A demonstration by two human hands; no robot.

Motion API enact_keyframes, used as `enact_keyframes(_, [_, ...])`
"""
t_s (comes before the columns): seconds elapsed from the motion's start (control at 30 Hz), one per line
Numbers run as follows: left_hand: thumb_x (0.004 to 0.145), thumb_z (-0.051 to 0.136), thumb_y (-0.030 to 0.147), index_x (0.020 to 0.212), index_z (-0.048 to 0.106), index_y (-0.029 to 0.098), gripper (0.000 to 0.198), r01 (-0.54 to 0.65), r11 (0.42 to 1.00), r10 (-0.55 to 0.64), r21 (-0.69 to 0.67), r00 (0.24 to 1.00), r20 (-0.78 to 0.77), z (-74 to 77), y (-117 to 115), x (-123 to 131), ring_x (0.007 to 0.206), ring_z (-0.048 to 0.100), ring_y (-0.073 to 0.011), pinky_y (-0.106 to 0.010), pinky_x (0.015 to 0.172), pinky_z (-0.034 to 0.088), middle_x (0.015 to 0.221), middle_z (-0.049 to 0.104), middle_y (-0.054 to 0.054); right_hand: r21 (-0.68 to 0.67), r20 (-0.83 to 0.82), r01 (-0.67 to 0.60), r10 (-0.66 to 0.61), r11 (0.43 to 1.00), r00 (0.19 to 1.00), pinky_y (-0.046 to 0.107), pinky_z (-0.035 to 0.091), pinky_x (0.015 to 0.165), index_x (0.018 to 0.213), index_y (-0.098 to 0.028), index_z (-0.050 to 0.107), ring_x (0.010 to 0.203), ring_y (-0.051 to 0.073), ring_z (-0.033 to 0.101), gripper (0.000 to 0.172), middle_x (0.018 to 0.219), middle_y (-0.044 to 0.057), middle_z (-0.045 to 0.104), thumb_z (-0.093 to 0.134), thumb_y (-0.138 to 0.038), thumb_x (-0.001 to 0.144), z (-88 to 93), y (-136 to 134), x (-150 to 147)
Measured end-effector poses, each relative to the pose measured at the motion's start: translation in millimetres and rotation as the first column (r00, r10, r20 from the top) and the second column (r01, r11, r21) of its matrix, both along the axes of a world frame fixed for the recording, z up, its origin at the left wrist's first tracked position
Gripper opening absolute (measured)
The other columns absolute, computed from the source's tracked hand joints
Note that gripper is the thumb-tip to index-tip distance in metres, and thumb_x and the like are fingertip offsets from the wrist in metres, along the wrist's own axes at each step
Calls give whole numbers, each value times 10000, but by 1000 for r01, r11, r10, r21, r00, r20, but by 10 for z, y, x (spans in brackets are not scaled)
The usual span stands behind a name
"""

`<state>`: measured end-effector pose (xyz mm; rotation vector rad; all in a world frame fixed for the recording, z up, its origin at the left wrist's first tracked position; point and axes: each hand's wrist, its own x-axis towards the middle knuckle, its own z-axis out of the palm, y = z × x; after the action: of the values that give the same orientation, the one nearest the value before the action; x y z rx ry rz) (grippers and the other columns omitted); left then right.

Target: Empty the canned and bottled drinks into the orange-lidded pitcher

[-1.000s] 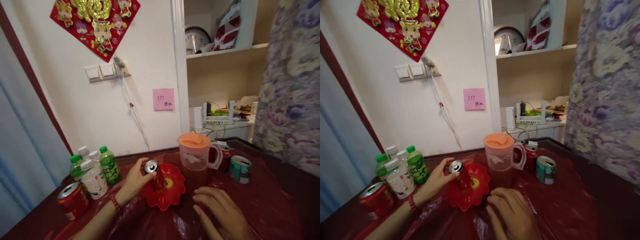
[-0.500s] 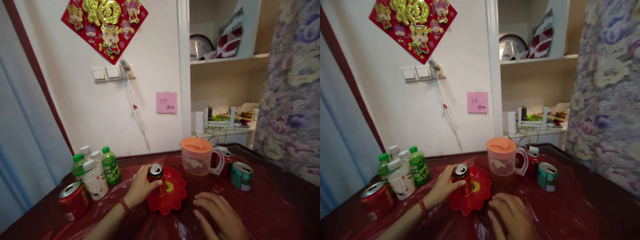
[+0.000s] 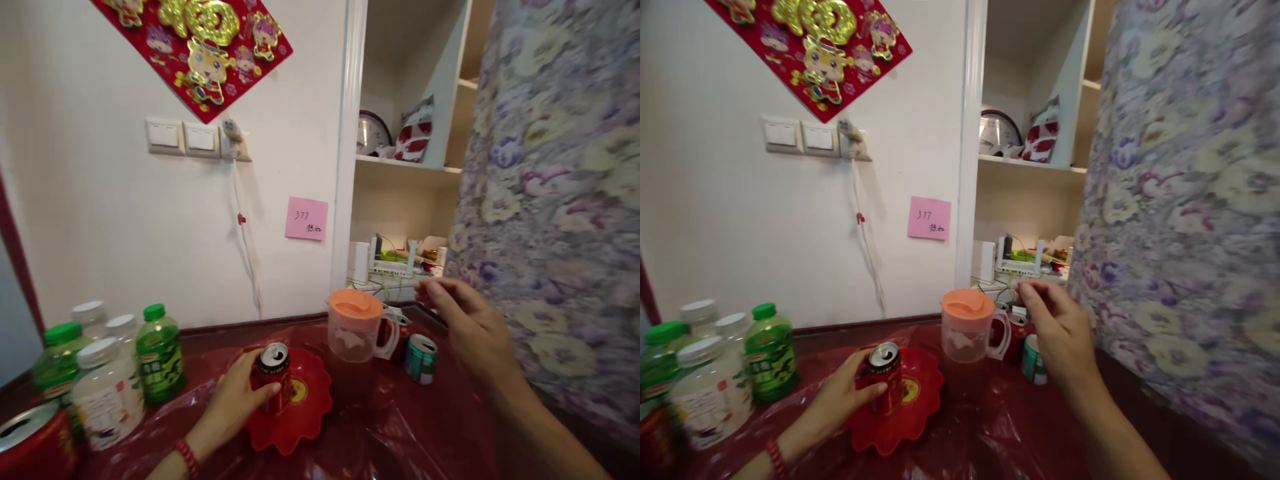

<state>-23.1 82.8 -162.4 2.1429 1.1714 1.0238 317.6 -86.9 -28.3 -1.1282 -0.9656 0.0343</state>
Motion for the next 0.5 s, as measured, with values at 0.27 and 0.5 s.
enact_keyframes(0.27, [716,735,576,1292,602,177,714,17,999,-17,-36,1000,4,-211,252,-52,1266,619,-364,-517,1131,457,1349,678,-157,-27,-135,94,-96,995,986,365,548,797,977,-157,684,838,190,647,395,908,28,667,697,-551,961,-503,757,211])
enact_keyframes(0.5, [670,746,653,1247,636,219,730,-8,999,9,-32,1000,27,-328,409,-77,1239,654,-387,-526,1087,515,1308,719,-131,-96,-228,-4,-18,995,974,391,579,843,1118,-152,663,942,205,659,300,1084,57,660,655,-438,1028,-1088,1121,132])
